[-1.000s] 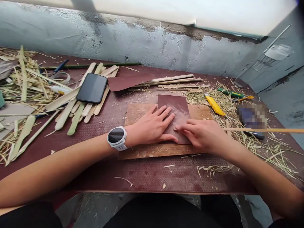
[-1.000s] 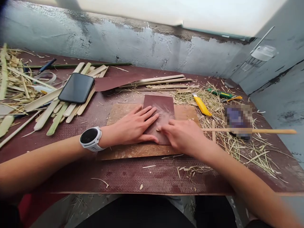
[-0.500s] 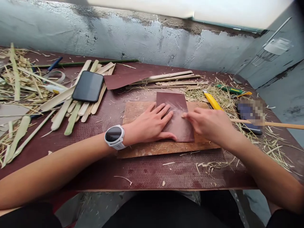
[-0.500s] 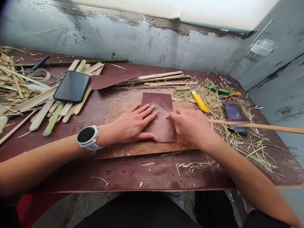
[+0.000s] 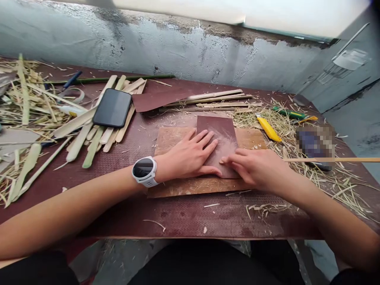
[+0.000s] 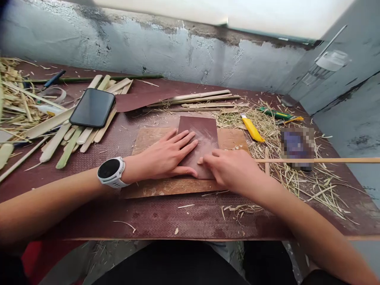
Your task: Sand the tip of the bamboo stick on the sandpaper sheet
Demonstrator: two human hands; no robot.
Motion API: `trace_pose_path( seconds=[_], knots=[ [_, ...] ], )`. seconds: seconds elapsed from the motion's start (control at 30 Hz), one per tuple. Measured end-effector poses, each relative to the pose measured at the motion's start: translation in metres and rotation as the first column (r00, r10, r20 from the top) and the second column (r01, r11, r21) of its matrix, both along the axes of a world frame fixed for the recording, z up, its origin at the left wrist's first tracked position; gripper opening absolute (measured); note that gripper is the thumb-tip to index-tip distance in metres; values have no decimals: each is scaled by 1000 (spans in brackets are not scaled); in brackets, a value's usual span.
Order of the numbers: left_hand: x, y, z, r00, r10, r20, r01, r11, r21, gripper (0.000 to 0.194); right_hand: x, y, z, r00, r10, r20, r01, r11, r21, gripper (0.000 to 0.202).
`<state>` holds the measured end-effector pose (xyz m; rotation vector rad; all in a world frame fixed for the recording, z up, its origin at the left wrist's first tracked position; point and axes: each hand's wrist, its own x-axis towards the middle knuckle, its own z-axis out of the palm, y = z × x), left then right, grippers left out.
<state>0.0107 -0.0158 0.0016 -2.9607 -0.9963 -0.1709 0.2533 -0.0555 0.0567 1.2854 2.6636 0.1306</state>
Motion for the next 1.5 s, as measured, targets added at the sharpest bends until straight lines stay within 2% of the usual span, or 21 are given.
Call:
trace_pose_path(
  seconds=[0.07, 0.13, 0.23, 0.3, 0.4, 0.5, 0.6, 0.7, 0.77, 0.83, 0.9, 1.0, 1.17, 1.33, 1.5],
  knots=[
    [0, 0, 0, 1000, 6, -1, -6, 1000, 6, 109, 1, 2, 0, 996, -78, 34, 75, 994, 84, 28],
    [0, 0, 0, 1000, 9, -4, -9, 1000, 8, 110, 0, 2, 1, 994, -94, 61, 87, 990, 109, 29],
    [0, 0, -1, 1000, 0, -4, 0, 1000, 3, 108, 0, 1, 2, 1000, -1, 3, 1, 1000, -30, 30],
    [0, 1, -2, 1000, -5, 0, 5, 1000, -1, 107, 2, 6, 3, 998, 17, -53, -22, 996, -83, 31],
    [-2, 2, -1, 1000, -6, 11, 6, 1000, -11, 110, 6, 23, 4, 998, -55, -36, 55, 998, -12, 31],
    [-8, 3, 7, 999, -25, 20, 26, 999, -25, 114, 7, 37, 6, 998, -65, 22, 64, 997, 39, 31],
    [-14, 3, 20, 999, -39, 7, 39, 999, 12, 114, 2, 35, 9, 998, -31, 52, 28, 998, 59, 32],
    [-17, 2, 28, 1000, 9, -17, -8, 997, 81, 107, -1, 26, 12, 995, -49, 87, 40, 994, 104, 37],
    [-17, 2, 28, 1000, 17, 1, -18, 996, 87, 101, 1, 25, 13, 992, -79, 102, 64, 987, 145, 39],
    [-18, 5, 24, 999, -31, 45, 28, 998, 47, 98, 4, 28, 12, 990, -92, 108, 75, 985, 155, 39],
    [-18, 8, 18, 993, -77, 85, 78, 997, -9, 96, 6, 30, 9, 990, -87, 115, 71, 988, 134, 38],
    [-17, 11, 10, 991, -70, 111, 77, 995, -61, 85, 4, 26, 6, 990, -69, 119, 59, 995, 86, 37],
    [-13, 8, 8, 990, -40, 134, 47, 997, -55, 77, -4, 20, 7, 996, 34, 76, -25, 993, -112, 34],
    [-11, 6, 11, 993, -18, 116, 29, 995, -92, 84, -2, 27, 8, 996, -75, 50, 74, 997, 24, 34],
    [-10, 6, 10, 997, -19, 74, 28, 992, -127, 82, -5, 19, 8, 998, 58, 25, -53, 987, -150, 34]
  ],
)
